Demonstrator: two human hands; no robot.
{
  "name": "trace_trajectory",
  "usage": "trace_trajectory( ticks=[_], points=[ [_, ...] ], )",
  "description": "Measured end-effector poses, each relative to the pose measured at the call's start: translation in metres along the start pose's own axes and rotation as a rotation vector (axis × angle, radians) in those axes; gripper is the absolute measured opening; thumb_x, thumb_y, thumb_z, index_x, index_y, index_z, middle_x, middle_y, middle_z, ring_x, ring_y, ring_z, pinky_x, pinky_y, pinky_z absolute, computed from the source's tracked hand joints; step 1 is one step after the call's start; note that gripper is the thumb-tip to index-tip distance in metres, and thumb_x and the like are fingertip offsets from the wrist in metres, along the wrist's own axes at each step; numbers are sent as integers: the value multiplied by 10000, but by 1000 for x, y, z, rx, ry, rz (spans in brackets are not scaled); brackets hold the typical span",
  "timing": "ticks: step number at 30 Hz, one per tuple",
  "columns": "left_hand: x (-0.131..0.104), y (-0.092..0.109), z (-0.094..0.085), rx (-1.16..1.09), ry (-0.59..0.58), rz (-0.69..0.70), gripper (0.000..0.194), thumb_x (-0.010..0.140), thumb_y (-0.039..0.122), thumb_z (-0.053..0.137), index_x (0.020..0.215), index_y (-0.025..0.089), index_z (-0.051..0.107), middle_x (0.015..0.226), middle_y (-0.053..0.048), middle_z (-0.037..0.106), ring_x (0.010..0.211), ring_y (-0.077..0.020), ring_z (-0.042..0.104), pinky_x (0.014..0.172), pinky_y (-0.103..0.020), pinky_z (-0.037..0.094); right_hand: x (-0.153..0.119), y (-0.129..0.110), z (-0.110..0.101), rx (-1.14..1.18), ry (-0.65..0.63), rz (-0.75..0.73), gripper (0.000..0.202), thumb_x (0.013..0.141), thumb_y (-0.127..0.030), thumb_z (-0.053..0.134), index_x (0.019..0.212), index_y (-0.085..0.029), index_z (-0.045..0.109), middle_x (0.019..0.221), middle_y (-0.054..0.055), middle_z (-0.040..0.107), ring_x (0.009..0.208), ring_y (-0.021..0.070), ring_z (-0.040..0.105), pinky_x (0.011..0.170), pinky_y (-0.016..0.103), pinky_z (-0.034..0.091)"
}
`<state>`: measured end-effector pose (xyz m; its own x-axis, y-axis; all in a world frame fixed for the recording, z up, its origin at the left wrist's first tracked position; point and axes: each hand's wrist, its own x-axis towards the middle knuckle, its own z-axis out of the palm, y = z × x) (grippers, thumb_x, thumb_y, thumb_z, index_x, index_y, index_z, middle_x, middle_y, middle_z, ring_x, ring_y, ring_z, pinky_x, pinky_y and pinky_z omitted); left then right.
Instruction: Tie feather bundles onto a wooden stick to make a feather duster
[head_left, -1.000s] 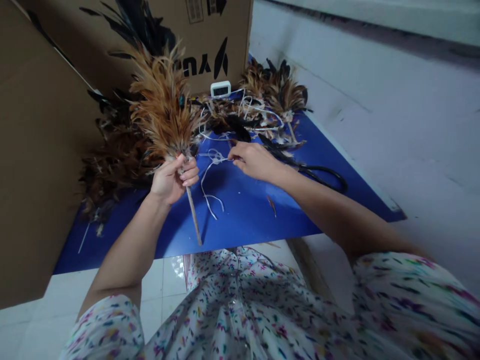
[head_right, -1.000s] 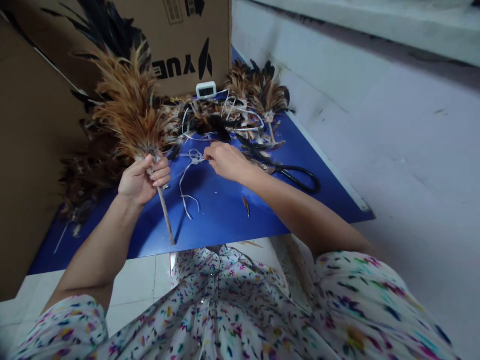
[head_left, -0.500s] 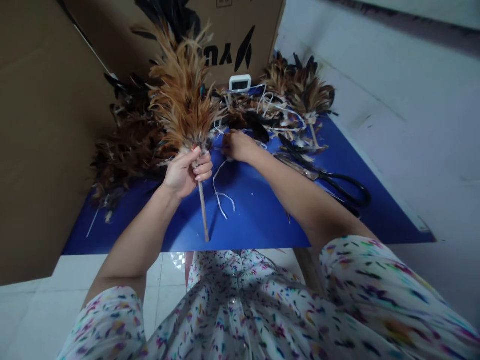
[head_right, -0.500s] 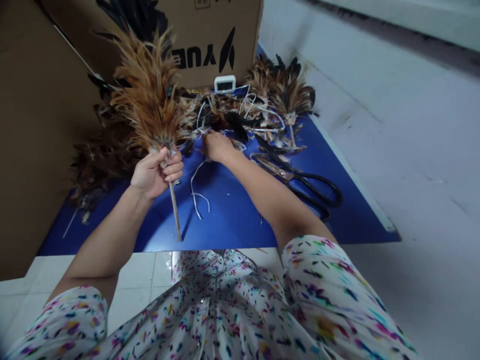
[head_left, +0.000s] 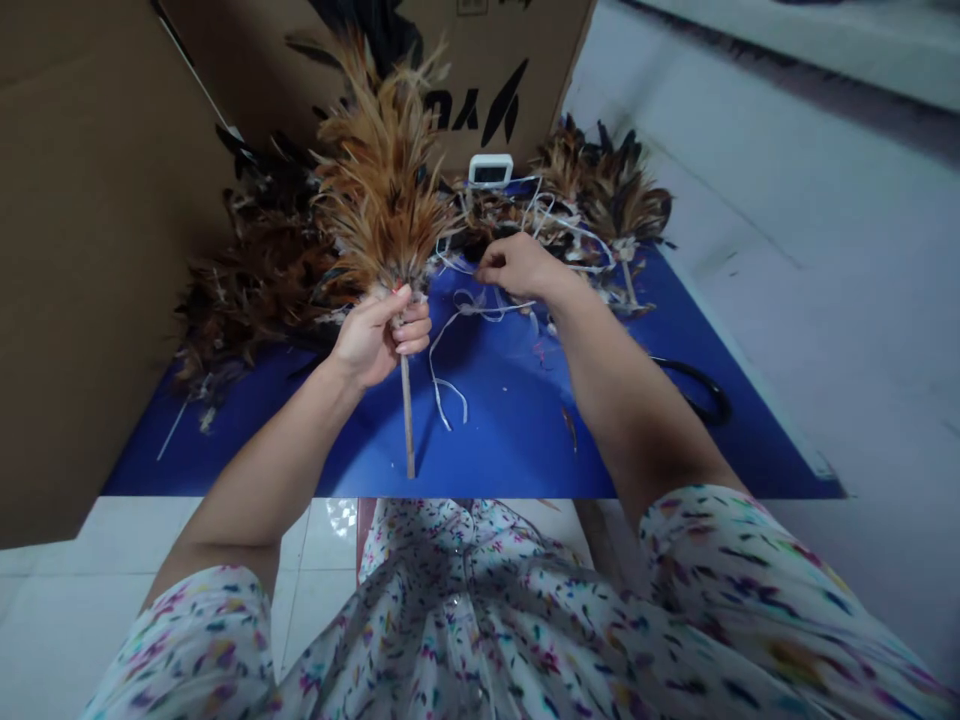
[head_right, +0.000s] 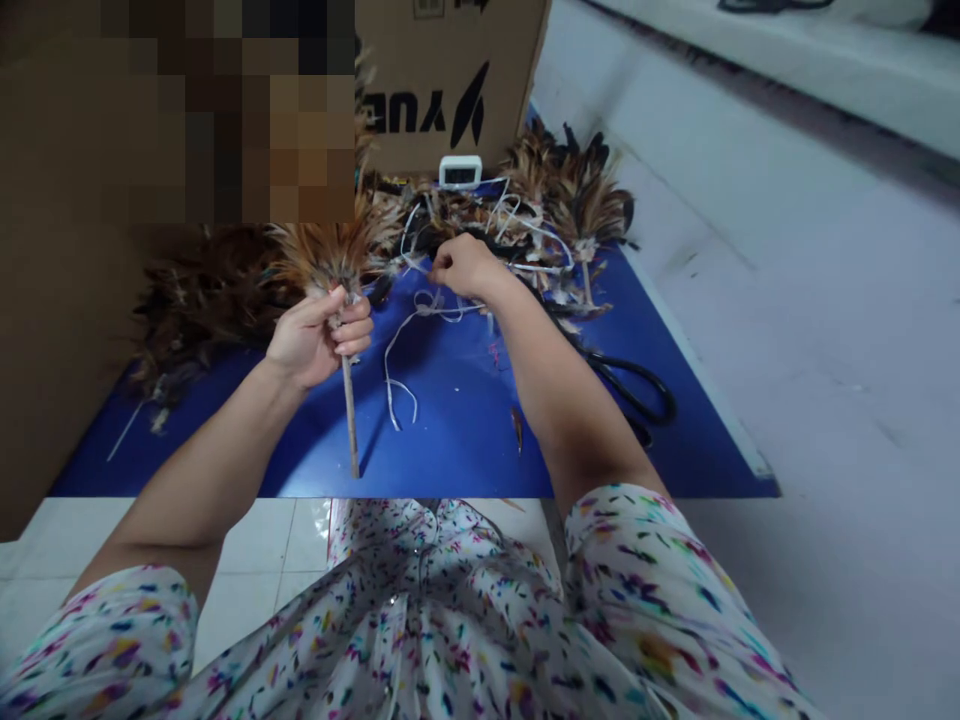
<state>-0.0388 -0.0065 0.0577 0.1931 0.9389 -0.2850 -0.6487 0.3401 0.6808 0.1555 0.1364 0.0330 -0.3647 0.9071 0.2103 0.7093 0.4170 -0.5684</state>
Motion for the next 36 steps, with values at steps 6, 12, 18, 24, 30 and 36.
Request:
trace_trajectory(
  ticks=[6,12,18,24,30,36],
  points=[
    [0,0,-2,22,-73,16,270,888,187,594,680,156,424,642,34,384,446,-24,324,393,-142,263,-10,-21,-34,445,101,-76,137,795,-181,706,698,-190,609,652,3,668,544,115,579,500,255,465],
    [1,-1,-4,64,-129,57,265,889,172,574,662,148,439,628,32,375,444,-30,319,391,-140,266,-37,-54,-73,761,146,-48,203,891,-313,660,800,-204,516,717,11,700,565,120,653,409,194,407],
    [2,-2,-5,78,-130,69,255,879,169,587,662,143,456,617,37,369,441,-32,322,389,-138,274,-36,-41,-78,593,257,-124,302,875,-495,648,810,-216,552,782,25,709,710,170,702,481,241,493],
    [2,-2,-5,87,-146,70,268,882,165,576,657,149,431,625,33,374,443,-33,319,389,-142,270,-38,-47,-76,622,225,-133,188,869,-327,694,788,-206,574,763,33,707,696,172,702,544,280,540],
    [2,-3,-4,83,-113,65,289,880,187,600,644,149,438,606,44,343,440,-36,311,388,-141,259,-56,-67,-87,956,12,-159,142,886,-240,660,808,-196,550,709,4,697,603,134,682,505,230,533],
    [5,-6,-4,99,-102,102,276,868,190,622,647,147,462,596,46,362,429,-35,318,386,-154,288,-55,-73,-75,908,-191,-165,267,821,-349,754,798,-177,550,655,-17,666,503,80,602,478,190,504]
  ],
)
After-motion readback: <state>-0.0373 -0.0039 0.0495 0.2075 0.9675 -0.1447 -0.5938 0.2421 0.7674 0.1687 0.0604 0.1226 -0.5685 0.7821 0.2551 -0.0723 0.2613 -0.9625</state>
